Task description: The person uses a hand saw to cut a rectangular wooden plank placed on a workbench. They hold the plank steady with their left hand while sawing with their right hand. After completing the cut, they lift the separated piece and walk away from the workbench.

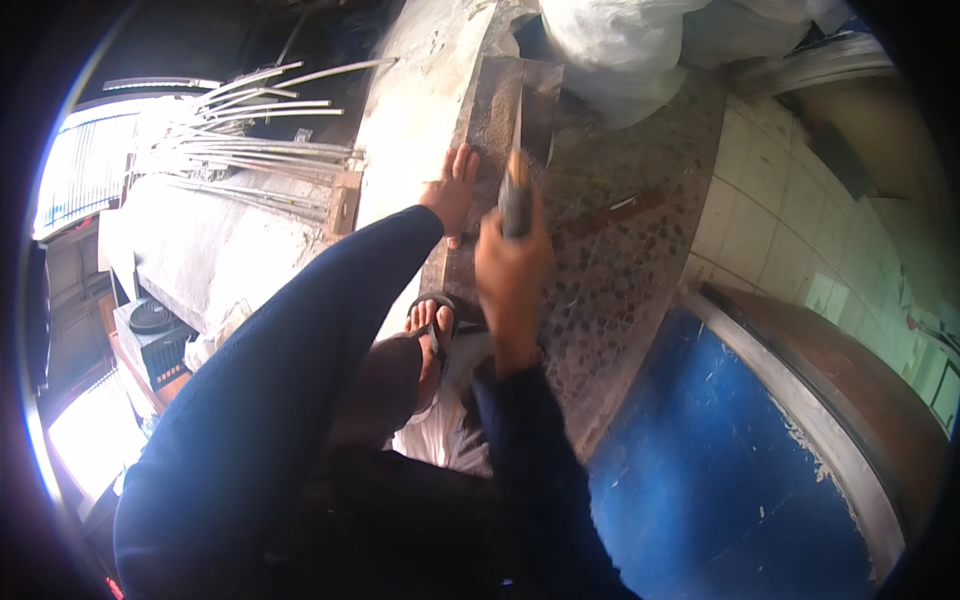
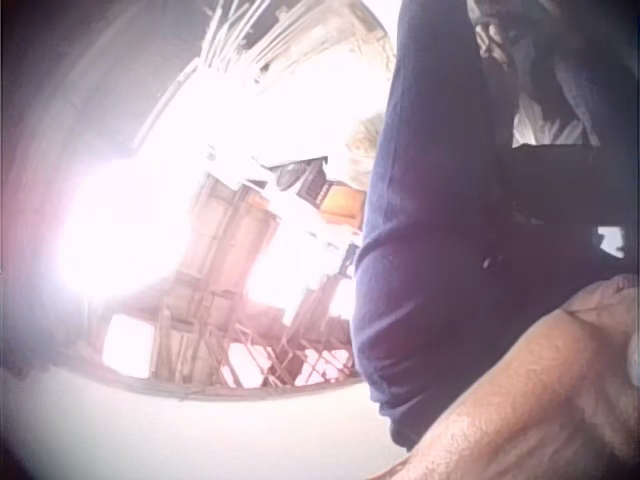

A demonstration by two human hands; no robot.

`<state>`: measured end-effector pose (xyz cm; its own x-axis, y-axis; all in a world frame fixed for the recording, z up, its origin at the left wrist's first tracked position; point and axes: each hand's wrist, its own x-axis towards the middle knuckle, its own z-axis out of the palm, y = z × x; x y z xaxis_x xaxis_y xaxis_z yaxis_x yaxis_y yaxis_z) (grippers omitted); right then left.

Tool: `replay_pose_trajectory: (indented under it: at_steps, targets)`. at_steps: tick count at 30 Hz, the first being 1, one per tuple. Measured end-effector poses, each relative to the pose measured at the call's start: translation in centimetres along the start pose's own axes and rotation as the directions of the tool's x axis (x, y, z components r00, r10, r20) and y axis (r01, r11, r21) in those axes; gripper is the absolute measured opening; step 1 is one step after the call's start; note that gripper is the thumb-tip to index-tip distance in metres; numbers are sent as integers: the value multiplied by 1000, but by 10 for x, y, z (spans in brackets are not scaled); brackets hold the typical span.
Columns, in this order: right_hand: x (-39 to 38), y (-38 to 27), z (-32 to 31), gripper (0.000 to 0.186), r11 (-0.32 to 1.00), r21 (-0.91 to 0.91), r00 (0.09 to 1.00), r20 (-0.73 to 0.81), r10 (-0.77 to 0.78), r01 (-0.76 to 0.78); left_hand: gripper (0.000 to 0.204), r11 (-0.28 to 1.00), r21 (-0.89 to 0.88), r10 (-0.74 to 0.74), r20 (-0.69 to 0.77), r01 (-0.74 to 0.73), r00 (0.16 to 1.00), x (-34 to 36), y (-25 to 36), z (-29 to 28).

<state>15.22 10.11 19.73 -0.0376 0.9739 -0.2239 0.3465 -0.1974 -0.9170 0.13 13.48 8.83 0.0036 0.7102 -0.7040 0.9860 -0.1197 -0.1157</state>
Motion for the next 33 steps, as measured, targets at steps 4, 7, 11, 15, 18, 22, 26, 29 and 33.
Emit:
replay_pose_trajectory:
  at_steps: [4, 7, 11, 15, 18, 22, 26, 29, 33]
  targets:
    - [25, -16, -5, 52, 987, -42, 973, 165, 159, -154, 165, 997, 70, 19, 25, -20, 1000, 3, 6, 21]
    - [-108, -6, -19, 50, 993, 115, 999, -11, -37, 38, 164, 992, 119, 21, 66, -29, 998, -5, -9, 14]
    - [-66, -4, -1, 48, 981, 131, 989, -42, -139, 143, 163, 994, 108, -19, 79, 11, 997, -7, -15, 15]
    - [82, -30, -3, 47, 950, -207, 958, 117, 262, -234, 158, 991, 125, 41, 79, -50, 996, 11, 18, -11]
    - [-11, -17, -3, 54, 999, 40, 998, 51, -32, 30, 151, 957, 265, 67, 177, -113, 982, 1, -1, 3]
    - [-86, -12, -18, 50, 977, 158, 990, -45, -135, 140, 149, 929, 349, 68, 172, -126, 983, 0, -9, 6]
    - [50, -11, 6, 47, 997, -55, 998, 41, 50, -48, 160, 983, 184, 14, 53, -24, 998, 15, 6, 0]
    - [45, -18, 9, 45, 988, -122, 993, 64, 101, -93, 160, 990, 129, 47, 59, -55, 997, 8, 8, 2]
    - [-111, -12, -18, 51, 994, 71, 994, -75, -73, 79, 164, 973, 203, 84, 135, -111, 987, -3, -7, 11]
